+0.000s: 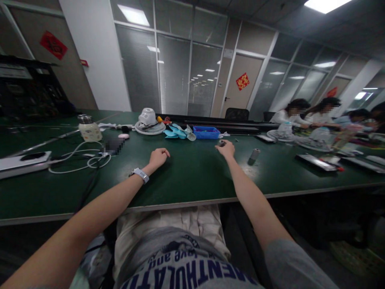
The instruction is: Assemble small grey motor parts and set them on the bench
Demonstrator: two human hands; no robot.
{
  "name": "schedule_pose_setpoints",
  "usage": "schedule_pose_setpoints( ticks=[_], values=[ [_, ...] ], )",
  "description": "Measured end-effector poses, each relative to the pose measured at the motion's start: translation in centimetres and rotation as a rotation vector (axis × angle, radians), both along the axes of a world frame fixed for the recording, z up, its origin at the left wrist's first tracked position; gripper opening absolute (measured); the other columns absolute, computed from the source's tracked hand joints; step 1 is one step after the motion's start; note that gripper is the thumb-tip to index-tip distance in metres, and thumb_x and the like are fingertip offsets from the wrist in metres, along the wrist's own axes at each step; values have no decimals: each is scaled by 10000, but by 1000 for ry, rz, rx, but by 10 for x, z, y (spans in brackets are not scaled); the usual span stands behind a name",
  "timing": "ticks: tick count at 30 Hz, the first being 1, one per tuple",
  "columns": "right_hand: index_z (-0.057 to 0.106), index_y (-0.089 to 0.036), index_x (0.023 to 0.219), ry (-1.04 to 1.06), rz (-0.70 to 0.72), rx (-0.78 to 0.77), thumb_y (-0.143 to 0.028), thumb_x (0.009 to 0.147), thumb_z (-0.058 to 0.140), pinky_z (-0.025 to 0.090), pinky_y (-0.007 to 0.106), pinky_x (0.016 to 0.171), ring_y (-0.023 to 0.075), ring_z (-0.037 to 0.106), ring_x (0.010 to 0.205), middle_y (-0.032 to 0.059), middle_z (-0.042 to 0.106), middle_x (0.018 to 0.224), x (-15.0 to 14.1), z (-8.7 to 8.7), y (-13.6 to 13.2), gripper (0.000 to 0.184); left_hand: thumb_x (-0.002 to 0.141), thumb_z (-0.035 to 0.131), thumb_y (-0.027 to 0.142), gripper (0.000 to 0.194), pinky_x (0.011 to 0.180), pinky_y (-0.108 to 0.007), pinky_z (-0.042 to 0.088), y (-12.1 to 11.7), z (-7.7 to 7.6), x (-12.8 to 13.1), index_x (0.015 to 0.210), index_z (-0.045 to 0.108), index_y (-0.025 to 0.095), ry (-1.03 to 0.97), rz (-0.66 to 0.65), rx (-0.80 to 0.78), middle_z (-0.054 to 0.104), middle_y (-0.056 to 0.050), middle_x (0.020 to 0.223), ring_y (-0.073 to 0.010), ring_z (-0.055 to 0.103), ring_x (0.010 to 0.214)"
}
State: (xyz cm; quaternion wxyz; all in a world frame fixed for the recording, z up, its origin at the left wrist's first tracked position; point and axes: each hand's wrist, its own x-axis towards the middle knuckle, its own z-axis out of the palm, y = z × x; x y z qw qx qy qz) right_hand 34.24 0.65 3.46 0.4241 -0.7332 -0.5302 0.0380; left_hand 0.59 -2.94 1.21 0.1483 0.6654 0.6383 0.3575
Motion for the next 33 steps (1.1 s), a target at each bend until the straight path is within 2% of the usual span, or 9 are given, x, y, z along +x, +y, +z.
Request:
schedule_pose_setpoints(
  ticks=[3,6,8,10,13,17,22,26,33],
  values=[
    [663,-205,1181,133,373,52,-235,672,794,503,344,938,197,666,1021,68,713,1101,-59,-8,-1,527,732,437,111,290,637,-261,419,0,0,0,749,714,195,2,10,5,698,-25,740,-172,602,689],
    [641,-166,1218,273,742,41,-160,643,792,514,344,930,187,676,992,81,712,1092,-115,-21,-13,595,722,446,115,285,650,-265,429,0,-1,0,742,717,202,6,29,19,708,-28,756,-180,616,715],
    [627,-152,1242,334,911,33,-129,629,793,520,354,929,191,682,980,91,712,1081,-141,-28,-22,635,716,456,124,274,652,-270,436,-1,-1,-1,740,715,208,2,67,30,714,-31,764,-189,623,727],
    [629,-161,1236,380,1003,23,-90,615,790,521,359,935,192,684,981,87,711,1086,-157,-33,-29,645,717,453,133,270,655,-275,442,-2,0,-1,748,710,211,-29,102,48,714,-31,751,-192,627,725],
    [648,-163,1188,455,1012,-17,-32,614,767,519,371,947,192,687,980,84,711,1094,-165,-37,-32,601,747,425,151,277,685,-280,453,-6,3,2,770,695,204,-112,76,120,708,-28,726,-188,637,725],
    [650,-142,1157,564,1006,-90,8,622,738,518,396,949,200,695,956,86,727,1047,-165,-38,-30,563,796,422,205,276,779,-292,467,-13,7,10,862,690,195,-205,-78,274,721,-28,817,-186,647,810],
    [626,-130,1141,614,1024,-104,-37,617,778,536,377,918,204,699,947,84,735,1008,-163,-40,-29,553,844,525,381,278,800,-316,463,-19,9,16,954,707,202,-108,-215,401,722,-49,954,-216,590,940],
    [621,-144,1098,492,983,-33,-180,658,804,564,347,837,202,711,888,88,737,970,-158,-40,-35,478,819,596,471,306,806,-332,449,-20,9,16,906,736,214,-34,-225,433,736,-50,944,-235,563,972],
    [607,-201,913,193,886,91,-357,751,744,560,292,722,170,709,749,28,728,834,-150,-36,-44,263,836,597,460,298,975,-363,368,-22,11,16,930,750,222,48,-164,346,733,-47,1021,-233,555,1057]
  ],
)
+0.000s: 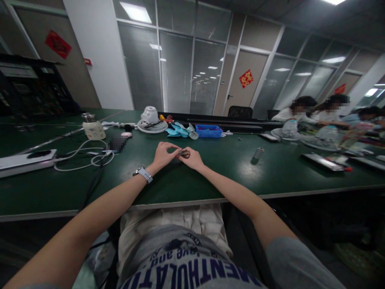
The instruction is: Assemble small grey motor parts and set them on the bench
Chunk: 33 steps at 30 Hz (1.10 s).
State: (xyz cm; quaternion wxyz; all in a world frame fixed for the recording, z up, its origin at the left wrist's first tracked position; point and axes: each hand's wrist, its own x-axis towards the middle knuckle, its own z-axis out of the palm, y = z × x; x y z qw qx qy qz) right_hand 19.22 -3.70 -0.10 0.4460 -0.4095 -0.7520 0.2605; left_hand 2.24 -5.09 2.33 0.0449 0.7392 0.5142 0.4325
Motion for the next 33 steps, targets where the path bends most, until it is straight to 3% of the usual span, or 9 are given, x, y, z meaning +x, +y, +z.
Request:
schedule_pose_setpoints(
  ticks=[10,17,25,29,33],
  values=[
    [557,-233,830,-31,12,55,-459,751,723,520,260,706,146,674,745,-22,701,814,2,1,4,292,854,588,468,328,907,-322,432,3,2,-3,936,764,203,-100,92,95,749,-59,984,-231,576,1030],
    [575,-225,881,-48,20,66,-500,762,709,522,281,738,154,675,777,3,715,899,3,0,4,328,829,618,414,284,848,-310,461,22,-12,-18,958,782,221,2,132,-266,769,-60,956,-232,668,905],
    [602,-205,1024,-80,38,49,-433,692,796,548,325,795,202,712,863,47,737,902,0,-6,4,447,776,670,370,218,852,-338,449,30,-19,-20,921,790,259,154,151,-351,769,-67,901,-272,625,956],
    [636,-230,1037,-148,-62,53,-432,685,807,547,364,819,224,711,883,45,743,916,9,3,12,440,766,666,480,344,838,-339,442,28,-19,-21,1009,772,262,151,134,-336,749,-72,876,-266,615,917],
    [636,-238,1077,-116,-388,72,-394,720,782,527,359,856,218,693,946,51,734,1007,55,21,31,416,809,575,564,470,804,-322,439,27,-18,-20,1133,724,258,130,158,-320,720,-70,906,-243,612,879]
  ],
)
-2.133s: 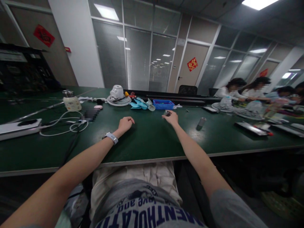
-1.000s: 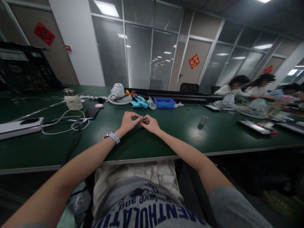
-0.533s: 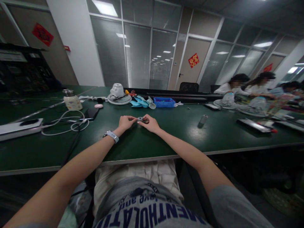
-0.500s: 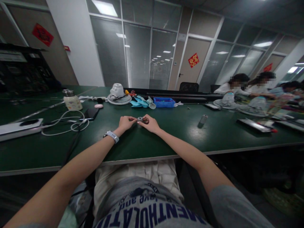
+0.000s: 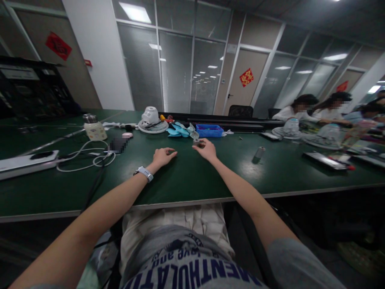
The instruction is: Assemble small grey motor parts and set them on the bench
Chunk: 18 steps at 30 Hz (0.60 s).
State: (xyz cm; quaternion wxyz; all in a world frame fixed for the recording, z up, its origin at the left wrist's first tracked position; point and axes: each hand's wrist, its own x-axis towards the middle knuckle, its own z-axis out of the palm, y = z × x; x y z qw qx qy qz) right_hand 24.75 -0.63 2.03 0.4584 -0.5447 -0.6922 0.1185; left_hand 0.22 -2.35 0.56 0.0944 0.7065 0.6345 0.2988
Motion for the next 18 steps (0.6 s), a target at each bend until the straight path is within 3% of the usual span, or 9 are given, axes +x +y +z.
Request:
schedule_pose_setpoints(
  ticks=[5,8,16,18],
  values=[
    [610,-228,1134,45,-543,-100,-333,770,727,484,359,912,229,661,1029,70,719,1059,83,10,14,397,848,542,498,422,782,-321,437,1,1,2,1122,716,230,0,15,-9,711,-83,953,-239,604,869],
    [615,-220,1134,73,-727,-206,-322,771,714,480,368,911,252,644,1061,108,699,1097,112,8,12,390,853,539,480,386,773,-310,438,0,1,3,1093,721,238,-4,24,-16,714,-72,932,-232,605,868],
    [585,-174,1154,140,-809,-349,-283,777,678,492,403,897,283,638,1050,172,661,1117,122,2,11,404,862,524,472,376,761,-309,445,4,-2,1,1103,712,252,-19,33,-21,719,-69,934,-240,614,904],
    [543,-149,1219,131,-823,-332,-273,767,679,474,420,922,297,617,1085,183,642,1151,120,3,11,488,866,523,462,375,769,-315,448,4,-2,1,1108,709,244,-36,34,-25,721,-78,961,-245,618,916]
  ],
)
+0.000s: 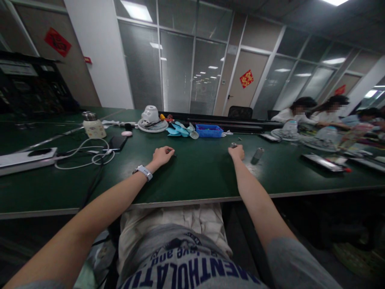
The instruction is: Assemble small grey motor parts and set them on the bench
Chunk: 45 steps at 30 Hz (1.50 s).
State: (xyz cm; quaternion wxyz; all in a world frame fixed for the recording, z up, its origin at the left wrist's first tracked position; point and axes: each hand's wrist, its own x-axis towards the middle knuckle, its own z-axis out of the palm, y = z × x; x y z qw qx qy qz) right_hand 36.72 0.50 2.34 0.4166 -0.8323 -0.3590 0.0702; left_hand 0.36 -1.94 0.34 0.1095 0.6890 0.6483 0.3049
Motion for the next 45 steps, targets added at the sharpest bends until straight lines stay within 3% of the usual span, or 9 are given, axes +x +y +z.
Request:
schedule_pose_setpoints(
  ticks=[3,5,12,14,17,24,32,40,45],
  values=[
    [445,-117,1336,-189,-25,144,-240,726,699,406,453,1004,319,515,1220,201,552,1302,-13,4,-2,672,873,521,441,364,783,-317,454,-1,1,1,1107,706,233,-28,9,4,723,-82,997,-245,627,930],
    [431,-126,1370,-353,78,277,-211,751,664,354,467,1052,315,441,1292,185,481,1397,-32,8,-6,667,876,523,423,353,793,-316,460,-2,2,1,1103,704,222,-48,15,10,724,-86,1017,-243,635,939],
    [643,-227,1231,-564,1249,429,-237,905,538,319,398,1124,213,464,1312,70,549,1390,-143,-6,-31,343,882,517,360,326,802,-295,482,-4,3,1,1104,690,197,-90,52,36,728,-90,1046,-227,661,937],
    [671,-235,1202,-549,1449,391,-241,903,560,328,394,1128,217,469,1319,64,558,1383,-168,-17,-34,318,879,514,342,328,807,-289,485,-5,4,2,1113,684,186,-97,54,39,729,-90,1044,-221,667,926],
    [693,-212,1176,-521,1542,322,-217,914,545,364,400,1108,228,501,1295,81,609,1315,-183,-28,-34,301,867,517,312,321,813,-289,491,-7,5,4,1109,684,183,-96,60,38,733,-83,1024,-218,672,908],
    [704,-235,1169,-546,1402,284,-178,902,569,488,313,920,196,663,1025,47,714,1123,-166,-22,-35,304,857,518,281,297,830,-301,497,-6,4,4,1079,692,186,-105,70,51,733,-85,1007,-227,675,920],
    [769,-270,934,-412,1156,399,-125,795,648,502,287,820,164,670,848,-15,737,907,-143,-10,-27,234,858,534,291,270,798,-304,498,-4,3,2,1059,688,197,-121,61,42,731,-83,1013,-232,674,919],
    [768,-215,896,-397,482,570,-62,748,569,491,322,854,199,655,873,49,712,978,-41,19,-1,292,859,530,297,269,749,-289,495,-6,5,3,1058,687,205,-117,55,12,726,-70,1003,-210,668,859],
    [762,-172,900,-192,273,557,-43,712,563,505,300,808,202,688,825,67,737,873,13,11,11,302,859,525,298,281,744,-297,497,-8,7,4,1070,685,206,-105,56,-5,725,-74,1019,-216,670,856]
  ],
)
